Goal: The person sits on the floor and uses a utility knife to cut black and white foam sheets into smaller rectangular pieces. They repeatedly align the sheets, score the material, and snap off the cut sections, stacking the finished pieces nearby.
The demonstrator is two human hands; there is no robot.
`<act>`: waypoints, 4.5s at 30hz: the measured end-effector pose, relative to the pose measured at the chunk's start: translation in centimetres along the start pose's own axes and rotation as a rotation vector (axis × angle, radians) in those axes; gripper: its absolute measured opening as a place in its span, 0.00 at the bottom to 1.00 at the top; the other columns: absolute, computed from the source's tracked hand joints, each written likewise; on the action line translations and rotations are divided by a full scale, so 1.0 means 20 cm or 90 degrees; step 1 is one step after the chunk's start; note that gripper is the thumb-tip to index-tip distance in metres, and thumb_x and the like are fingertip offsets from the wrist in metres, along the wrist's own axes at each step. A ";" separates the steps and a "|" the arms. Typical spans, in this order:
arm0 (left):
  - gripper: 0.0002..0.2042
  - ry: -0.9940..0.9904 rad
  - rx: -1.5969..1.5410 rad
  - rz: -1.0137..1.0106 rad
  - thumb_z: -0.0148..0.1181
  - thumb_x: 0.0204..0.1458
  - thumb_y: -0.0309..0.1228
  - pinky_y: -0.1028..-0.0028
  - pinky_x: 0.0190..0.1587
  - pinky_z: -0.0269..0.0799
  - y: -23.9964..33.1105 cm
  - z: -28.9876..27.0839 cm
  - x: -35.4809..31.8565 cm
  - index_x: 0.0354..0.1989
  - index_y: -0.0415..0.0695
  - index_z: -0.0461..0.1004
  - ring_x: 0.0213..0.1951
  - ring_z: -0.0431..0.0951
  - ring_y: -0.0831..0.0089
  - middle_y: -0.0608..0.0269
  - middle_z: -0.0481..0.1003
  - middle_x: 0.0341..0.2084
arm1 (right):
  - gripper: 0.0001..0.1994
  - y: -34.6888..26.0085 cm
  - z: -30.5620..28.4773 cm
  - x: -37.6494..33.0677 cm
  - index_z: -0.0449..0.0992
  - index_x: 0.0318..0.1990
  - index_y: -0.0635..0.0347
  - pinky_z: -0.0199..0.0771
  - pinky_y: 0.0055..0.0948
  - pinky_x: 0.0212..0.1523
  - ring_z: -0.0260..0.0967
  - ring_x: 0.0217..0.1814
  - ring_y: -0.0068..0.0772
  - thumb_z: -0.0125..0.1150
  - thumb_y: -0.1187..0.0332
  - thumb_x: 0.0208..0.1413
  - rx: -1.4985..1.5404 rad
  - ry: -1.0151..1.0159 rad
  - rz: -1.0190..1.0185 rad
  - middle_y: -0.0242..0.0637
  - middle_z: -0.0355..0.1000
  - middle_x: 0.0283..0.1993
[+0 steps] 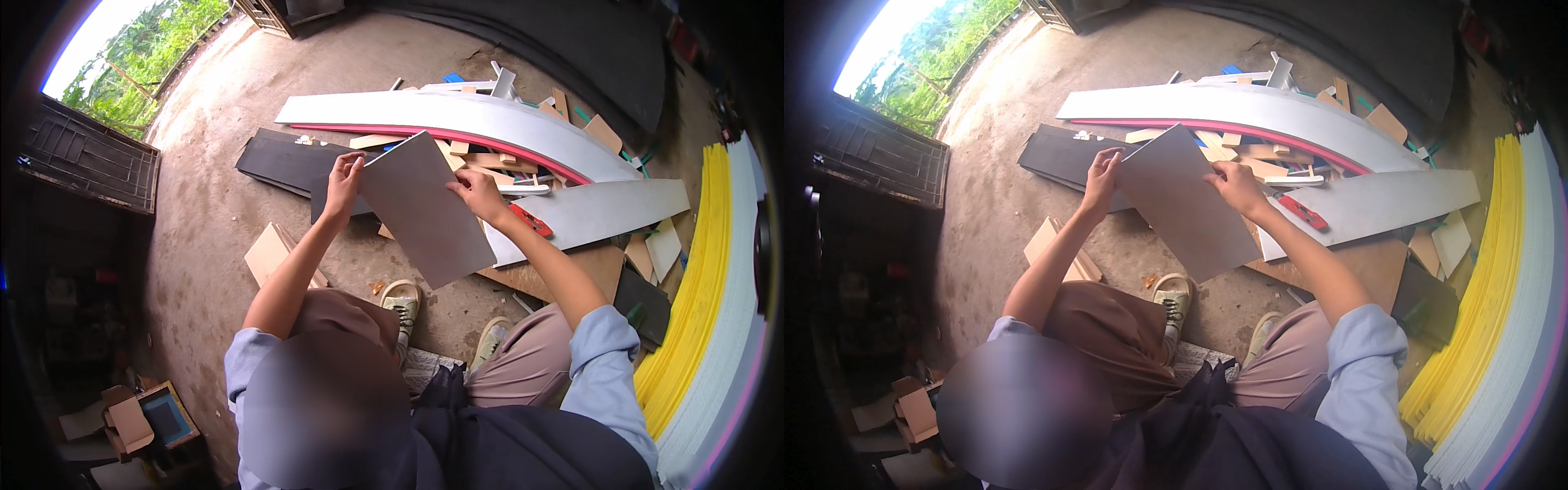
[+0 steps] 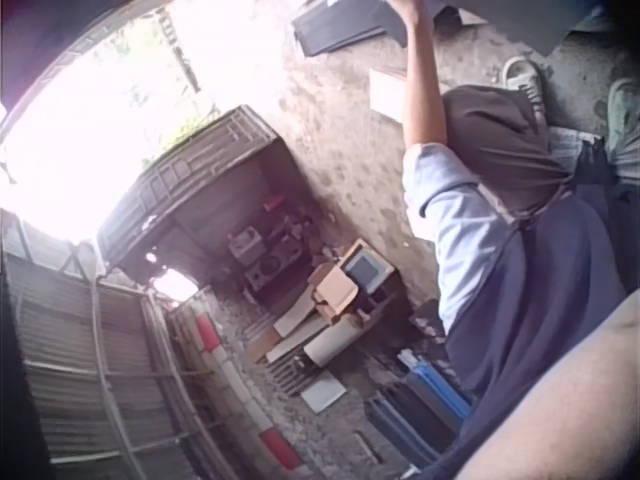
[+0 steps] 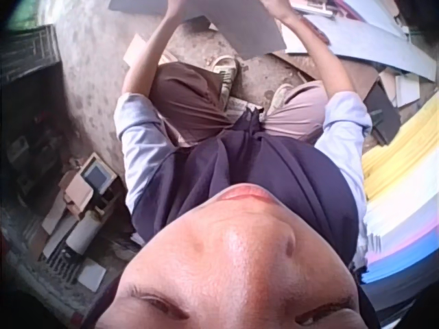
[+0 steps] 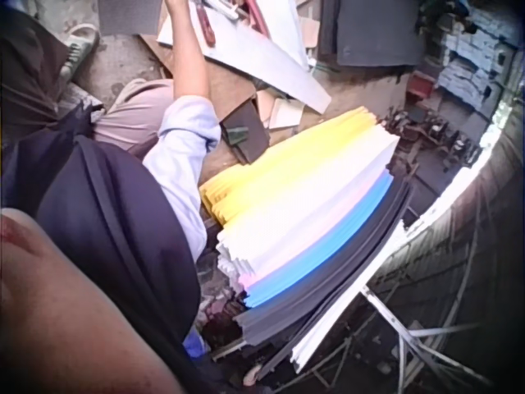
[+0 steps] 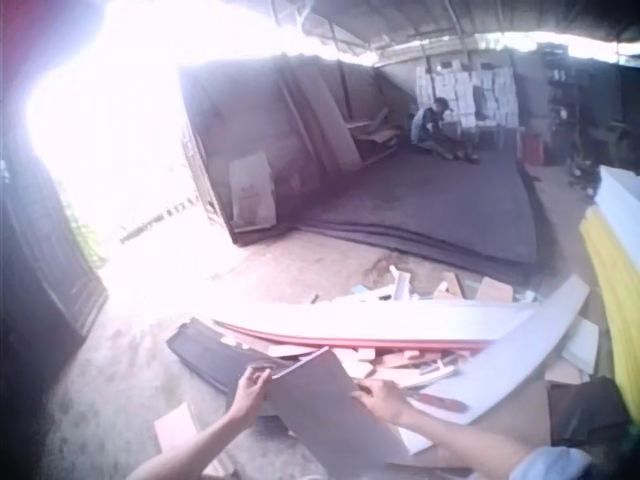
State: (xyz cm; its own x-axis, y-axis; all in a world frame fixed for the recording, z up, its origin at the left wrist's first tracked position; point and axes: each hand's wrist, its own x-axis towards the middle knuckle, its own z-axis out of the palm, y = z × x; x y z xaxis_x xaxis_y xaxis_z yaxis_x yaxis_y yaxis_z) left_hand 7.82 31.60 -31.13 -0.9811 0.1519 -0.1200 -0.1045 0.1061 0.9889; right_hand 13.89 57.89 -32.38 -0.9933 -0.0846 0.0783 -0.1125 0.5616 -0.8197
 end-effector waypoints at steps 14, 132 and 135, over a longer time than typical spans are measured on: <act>0.28 -0.028 0.201 -0.382 0.47 0.52 0.48 0.62 0.54 0.57 -0.47 -0.33 -0.30 0.55 0.40 0.53 0.53 0.62 0.62 0.51 0.60 0.52 | 0.11 0.47 0.12 0.10 0.75 0.30 0.66 0.65 0.27 0.28 0.68 0.24 0.25 0.58 0.65 0.46 -0.071 0.106 0.230 0.38 0.72 0.24; 0.27 0.239 0.358 -0.057 0.45 0.55 0.38 0.68 0.46 0.56 -1.06 0.18 -0.09 0.62 0.52 0.46 0.37 0.57 0.64 0.54 0.54 0.36 | 0.08 0.77 0.73 0.13 0.74 0.35 0.69 0.73 0.20 0.28 0.70 0.28 0.22 0.56 0.79 0.46 0.228 -0.039 0.314 0.38 0.73 0.30; 0.26 0.242 0.362 -0.046 0.45 0.56 0.37 0.68 0.45 0.56 -1.07 0.19 -0.09 0.62 0.52 0.46 0.37 0.57 0.64 0.54 0.54 0.36 | 0.07 0.78 0.73 0.12 0.74 0.35 0.69 0.73 0.20 0.28 0.71 0.28 0.22 0.56 0.79 0.46 0.223 -0.033 0.311 0.38 0.73 0.30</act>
State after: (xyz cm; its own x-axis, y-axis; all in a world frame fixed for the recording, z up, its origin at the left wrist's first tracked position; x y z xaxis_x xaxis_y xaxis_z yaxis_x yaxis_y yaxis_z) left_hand 12.41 32.82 -52.36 -0.9747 -0.2195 -0.0423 -0.1726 0.6184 0.7667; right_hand 10.11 54.34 -53.25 -0.9243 0.0691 -0.3753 0.3805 0.2413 -0.8928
